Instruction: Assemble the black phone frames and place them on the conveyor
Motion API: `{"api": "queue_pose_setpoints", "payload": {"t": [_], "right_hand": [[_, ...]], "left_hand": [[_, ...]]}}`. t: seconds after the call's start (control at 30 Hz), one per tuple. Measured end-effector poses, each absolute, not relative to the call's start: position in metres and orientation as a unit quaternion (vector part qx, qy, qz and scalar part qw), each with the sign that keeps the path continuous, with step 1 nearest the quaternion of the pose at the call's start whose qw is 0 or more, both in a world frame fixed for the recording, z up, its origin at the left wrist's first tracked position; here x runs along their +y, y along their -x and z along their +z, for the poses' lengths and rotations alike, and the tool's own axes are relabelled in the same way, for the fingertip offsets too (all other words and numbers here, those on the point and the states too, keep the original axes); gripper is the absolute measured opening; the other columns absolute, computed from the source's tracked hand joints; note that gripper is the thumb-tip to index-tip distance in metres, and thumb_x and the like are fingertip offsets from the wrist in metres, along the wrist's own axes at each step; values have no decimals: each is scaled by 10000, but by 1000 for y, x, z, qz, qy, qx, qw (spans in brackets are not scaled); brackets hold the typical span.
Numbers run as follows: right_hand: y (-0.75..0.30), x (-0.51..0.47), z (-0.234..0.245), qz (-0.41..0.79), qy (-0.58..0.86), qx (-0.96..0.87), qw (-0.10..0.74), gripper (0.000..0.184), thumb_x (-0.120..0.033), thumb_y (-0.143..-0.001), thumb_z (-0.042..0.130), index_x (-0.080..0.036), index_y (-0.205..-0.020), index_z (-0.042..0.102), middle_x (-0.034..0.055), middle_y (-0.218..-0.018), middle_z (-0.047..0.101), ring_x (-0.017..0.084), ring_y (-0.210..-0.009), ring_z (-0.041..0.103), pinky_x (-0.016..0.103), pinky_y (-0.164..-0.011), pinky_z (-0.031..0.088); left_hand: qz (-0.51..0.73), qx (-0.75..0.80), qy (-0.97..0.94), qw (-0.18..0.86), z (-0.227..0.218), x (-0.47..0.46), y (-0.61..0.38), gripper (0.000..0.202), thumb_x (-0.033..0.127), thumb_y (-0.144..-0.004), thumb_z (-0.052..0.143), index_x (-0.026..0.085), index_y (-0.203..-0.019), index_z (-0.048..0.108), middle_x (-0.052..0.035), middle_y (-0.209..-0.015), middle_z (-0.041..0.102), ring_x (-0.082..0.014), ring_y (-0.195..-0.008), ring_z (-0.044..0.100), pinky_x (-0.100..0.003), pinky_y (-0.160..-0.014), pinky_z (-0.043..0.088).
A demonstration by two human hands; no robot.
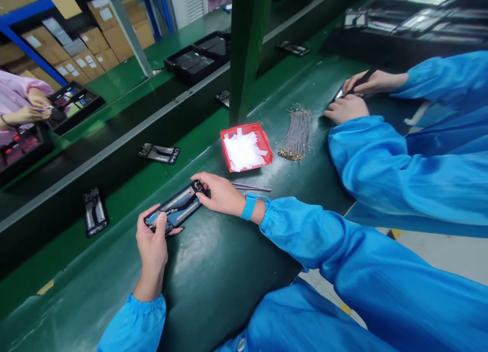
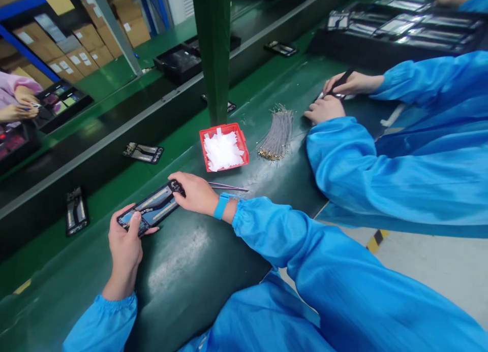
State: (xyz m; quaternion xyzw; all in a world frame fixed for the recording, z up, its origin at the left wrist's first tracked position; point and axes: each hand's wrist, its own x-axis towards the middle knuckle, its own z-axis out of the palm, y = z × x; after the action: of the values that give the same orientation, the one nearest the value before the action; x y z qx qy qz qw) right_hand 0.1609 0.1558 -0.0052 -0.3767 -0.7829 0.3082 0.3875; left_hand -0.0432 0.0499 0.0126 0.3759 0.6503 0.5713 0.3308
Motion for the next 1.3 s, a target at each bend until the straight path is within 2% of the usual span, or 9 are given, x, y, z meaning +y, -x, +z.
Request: {"api": "queue_pose_setpoints", "payload": {"t": [0.37, 0.53, 0.7, 0.8, 0.9, 1.0, 1.07, 1.17, 1.3], "right_hand": [[-155, 143, -1, 287, 380, -776, 413, 539, -275, -813, 799, -182, -1268, 525, 124, -1216, 631, 290, -1134, 581, 470, -1010, 499], [-144, 125, 11, 287, 428, -757, 403, 787, -463, -687, 911, -177, -1295, 501, 142, -1238, 569, 323, -1166, 532, 513, -1029, 480], [-138, 111, 17, 292, 448, -748, 394, 800, -472, -682, 916, -173, -1306, 515, 171, -1278, 500, 349, -1245, 489, 540, -1079, 453], [-141, 112, 15, 299, 440, -746, 399, 704, -429, -720, 903, -205, -1282, 541, 142, -1232, 518, 334, -1199, 518, 535, -1050, 478], [-147, 120, 13, 299, 399, -775, 388, 436, -212, -898, 724, -226, -1308, 577, 99, -1131, 578, 267, -1089, 573, 450, -991, 514], [-151, 126, 12, 222, 373, -823, 367, 369, -137, -940, 624, -169, -1307, 610, 158, -1244, 597, 291, -1148, 560, 456, -977, 490], [-152, 124, 13, 164, 342, -858, 346, 316, -209, -969, 622, -132, -1275, 631, 193, -1287, 606, 317, -1162, 556, 478, -959, 467], [-152, 120, 15, 138, 291, -902, 289, 243, -246, -1024, 552, -120, -1196, 667, 142, -1049, 693, 272, -976, 607, 427, -871, 462], [-153, 120, 15, 221, 309, -883, 275, 153, -169, -1007, 566, -148, -1112, 675, 97, -1009, 708, 227, -938, 626, 362, -846, 480]], "left_hand": [[546, 648, -456, 274, 16, 31, 16, 417, 418, -915, 707, 182, -1219, 546, -91, -1148, 640, -215, -883, 764, -325, -597, 695], [525, 667, -476, 230, 12, 22, 3, 417, 399, -947, 666, 172, -1260, 510, -108, -1102, 700, -193, -760, 773, -303, -577, 679], [522, 670, -485, 210, 9, 18, -3, 391, 362, -928, 678, 167, -1222, 509, -112, -1056, 728, -188, -712, 772, -290, -578, 663], [527, 689, -466, 174, 15, 23, 3, 364, 325, -874, 710, 169, -1165, 556, -35, -895, 714, -145, -550, 718, -242, -482, 613], [527, 718, -421, 173, 22, 34, 19, 312, 309, -839, 716, 169, -1094, 604, 39, -753, 647, -93, -336, 573, -200, -314, 472], [529, 705, -399, 253, 25, 41, 32, 309, 337, -848, 705, 174, -1095, 616, 42, -762, 631, -76, -288, 510, -198, -252, 404], [514, 686, -408, 314, 23, 41, 35, 342, 373, -845, 722, 185, -1109, 614, 45, -768, 623, -67, -293, 500, -193, -248, 405], [483, 657, -440, 376, 18, 38, 31, 395, 421, -831, 757, 198, -1123, 613, 35, -815, 622, -60, -336, 521, -185, -264, 427], [525, 603, -405, 444, 16, 39, 28, 551, 454, -829, 763, 254, -1310, 581, -33, -1012, 651, -149, -657, 680, -215, -397, 549]]}}
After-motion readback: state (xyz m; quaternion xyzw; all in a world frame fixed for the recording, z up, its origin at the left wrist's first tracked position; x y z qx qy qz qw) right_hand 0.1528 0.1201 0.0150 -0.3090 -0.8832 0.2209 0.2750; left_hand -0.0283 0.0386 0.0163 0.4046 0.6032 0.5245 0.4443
